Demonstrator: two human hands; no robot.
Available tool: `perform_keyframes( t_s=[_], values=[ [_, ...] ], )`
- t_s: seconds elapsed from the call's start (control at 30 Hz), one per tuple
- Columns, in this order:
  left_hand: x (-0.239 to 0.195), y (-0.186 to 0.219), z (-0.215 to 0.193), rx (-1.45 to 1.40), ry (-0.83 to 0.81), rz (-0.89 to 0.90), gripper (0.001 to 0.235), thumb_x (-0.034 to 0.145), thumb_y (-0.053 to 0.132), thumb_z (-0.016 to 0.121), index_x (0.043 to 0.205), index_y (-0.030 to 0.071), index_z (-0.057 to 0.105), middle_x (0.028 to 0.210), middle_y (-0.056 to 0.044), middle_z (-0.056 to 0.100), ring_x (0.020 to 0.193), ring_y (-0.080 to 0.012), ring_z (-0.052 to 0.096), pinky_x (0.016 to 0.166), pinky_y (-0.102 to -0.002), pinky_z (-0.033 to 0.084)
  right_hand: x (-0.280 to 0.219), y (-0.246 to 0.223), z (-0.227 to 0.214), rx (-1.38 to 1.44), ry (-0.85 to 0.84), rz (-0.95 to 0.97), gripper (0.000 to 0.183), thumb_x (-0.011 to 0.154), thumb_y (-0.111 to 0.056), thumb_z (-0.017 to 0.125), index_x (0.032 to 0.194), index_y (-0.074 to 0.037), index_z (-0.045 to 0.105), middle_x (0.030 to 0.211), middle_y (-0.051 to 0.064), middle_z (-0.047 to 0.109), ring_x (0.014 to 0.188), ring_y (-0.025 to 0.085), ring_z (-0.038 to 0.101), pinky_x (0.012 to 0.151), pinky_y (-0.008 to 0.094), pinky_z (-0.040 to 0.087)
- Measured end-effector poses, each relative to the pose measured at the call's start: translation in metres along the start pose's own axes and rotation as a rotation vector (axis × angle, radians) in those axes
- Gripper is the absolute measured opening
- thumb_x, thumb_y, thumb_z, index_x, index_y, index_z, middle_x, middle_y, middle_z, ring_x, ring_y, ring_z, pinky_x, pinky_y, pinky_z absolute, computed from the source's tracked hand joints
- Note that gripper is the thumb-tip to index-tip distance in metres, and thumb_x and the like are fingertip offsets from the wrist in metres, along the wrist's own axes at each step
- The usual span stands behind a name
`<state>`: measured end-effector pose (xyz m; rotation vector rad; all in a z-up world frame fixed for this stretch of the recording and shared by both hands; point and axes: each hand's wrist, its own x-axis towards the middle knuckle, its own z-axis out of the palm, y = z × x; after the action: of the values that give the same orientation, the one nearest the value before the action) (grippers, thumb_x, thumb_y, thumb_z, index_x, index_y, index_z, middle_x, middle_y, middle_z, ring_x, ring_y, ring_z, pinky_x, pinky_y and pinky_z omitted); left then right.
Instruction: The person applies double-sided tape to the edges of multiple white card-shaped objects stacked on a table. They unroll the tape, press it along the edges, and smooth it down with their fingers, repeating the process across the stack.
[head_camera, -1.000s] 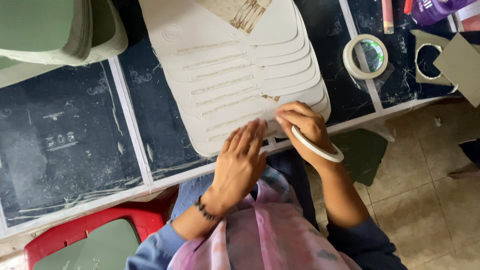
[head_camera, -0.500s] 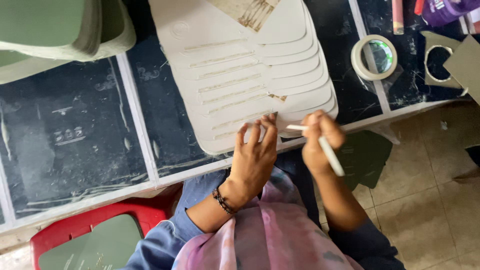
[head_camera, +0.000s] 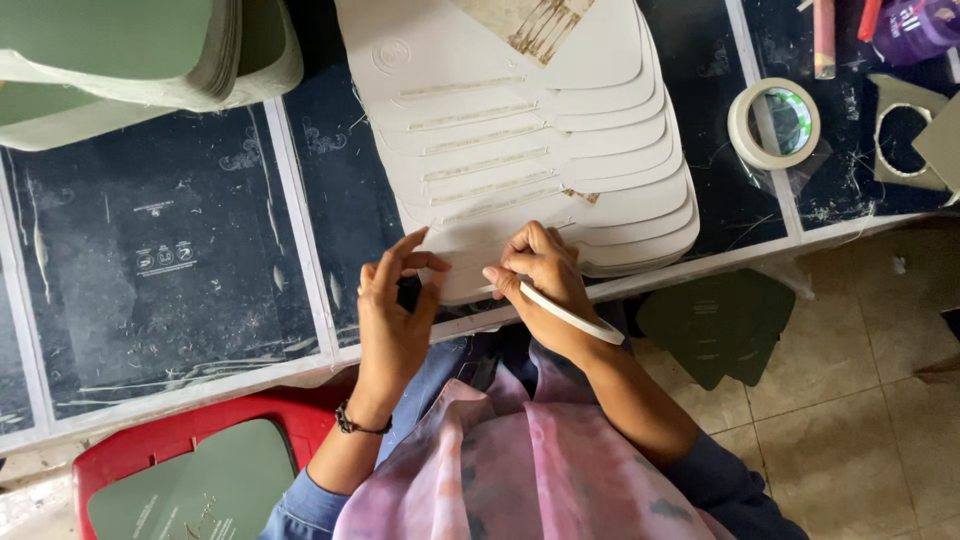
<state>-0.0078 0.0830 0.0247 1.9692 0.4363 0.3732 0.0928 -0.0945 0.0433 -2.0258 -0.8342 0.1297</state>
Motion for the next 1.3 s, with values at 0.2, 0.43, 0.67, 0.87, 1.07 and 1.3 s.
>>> perform_keyframes(
  t_s=[0.2, 0.43, 0.67, 0.87, 1.07, 1.3],
  values=[
    [-0.009, -0.002, 0.018, 0.062, 0.027, -0.005, 0.075, 0.080, 0.020, 0.086, 0.149, 0.020, 0.057, 0.105, 0.004, 0.063, 0.102, -0.0235, 0.045, 0.096, -0.044, 0.031, -0.006, 0.021, 0.018, -0.284, 0.055, -0.021, 0.040, 0.099, -0.033, 0.071, 0.067, -0.011, 0.059, 0.091, 0.000, 0.052, 0.087, 0.023, 0.056, 0.082, 0.038, 0.039],
    [-0.006, -0.001, 0.014, 0.074, 0.021, 0.005, 0.076, 0.075, 0.020, 0.086, 0.146, 0.017, 0.057, 0.104, 0.002, 0.064, 0.100, -0.0254, 0.048, 0.092, -0.042, 0.031, -0.006, 0.040, -0.059, -0.170, 0.030, 0.031, 0.030, 0.090, -0.027, 0.081, 0.069, -0.014, 0.063, 0.070, 0.003, 0.054, 0.074, 0.031, 0.060, 0.074, 0.037, 0.047],
    [-0.016, -0.002, 0.023, 0.239, 0.134, 0.165, 0.067, 0.079, 0.020, 0.087, 0.142, 0.021, 0.064, 0.096, 0.008, 0.067, 0.105, -0.0229, 0.050, 0.094, -0.039, 0.027, -0.017, 0.074, -0.074, -0.197, 0.149, 0.075, 0.033, 0.082, -0.023, 0.090, 0.070, -0.009, 0.063, 0.064, 0.008, 0.056, 0.068, 0.030, 0.059, 0.071, 0.036, 0.049],
    [-0.020, 0.007, 0.062, 0.410, 0.169, 0.621, 0.039, 0.093, 0.012, 0.075, 0.132, 0.017, 0.073, 0.093, 0.004, 0.079, 0.102, -0.0178, 0.072, 0.097, -0.040, 0.038, -0.023, 0.084, -0.065, -0.303, 0.183, 0.042, 0.040, 0.082, -0.030, 0.092, 0.071, -0.011, 0.058, 0.066, 0.004, 0.051, 0.070, 0.029, 0.057, 0.072, 0.037, 0.047],
    [-0.024, 0.027, 0.087, 0.332, -0.070, 0.839, 0.046, 0.101, 0.011, 0.057, 0.146, 0.007, 0.060, 0.126, -0.010, 0.076, 0.119, -0.0225, 0.072, 0.102, -0.038, 0.048, -0.021, 0.066, -0.083, -0.240, 0.088, -0.057, 0.032, 0.085, -0.026, 0.087, 0.080, -0.011, 0.059, 0.078, 0.005, 0.056, 0.082, 0.032, 0.062, 0.080, 0.039, 0.050],
    [-0.037, 0.022, 0.072, 0.527, -0.047, 0.796, 0.061, 0.088, 0.009, 0.069, 0.148, 0.016, 0.060, 0.151, -0.018, 0.059, 0.136, -0.0336, 0.060, 0.111, -0.046, 0.044, -0.010, 0.066, -0.079, -0.194, 0.150, -0.165, 0.024, 0.090, -0.012, 0.083, 0.081, -0.009, 0.062, 0.078, 0.007, 0.060, 0.078, 0.031, 0.062, 0.075, 0.038, 0.051]
  ],
)
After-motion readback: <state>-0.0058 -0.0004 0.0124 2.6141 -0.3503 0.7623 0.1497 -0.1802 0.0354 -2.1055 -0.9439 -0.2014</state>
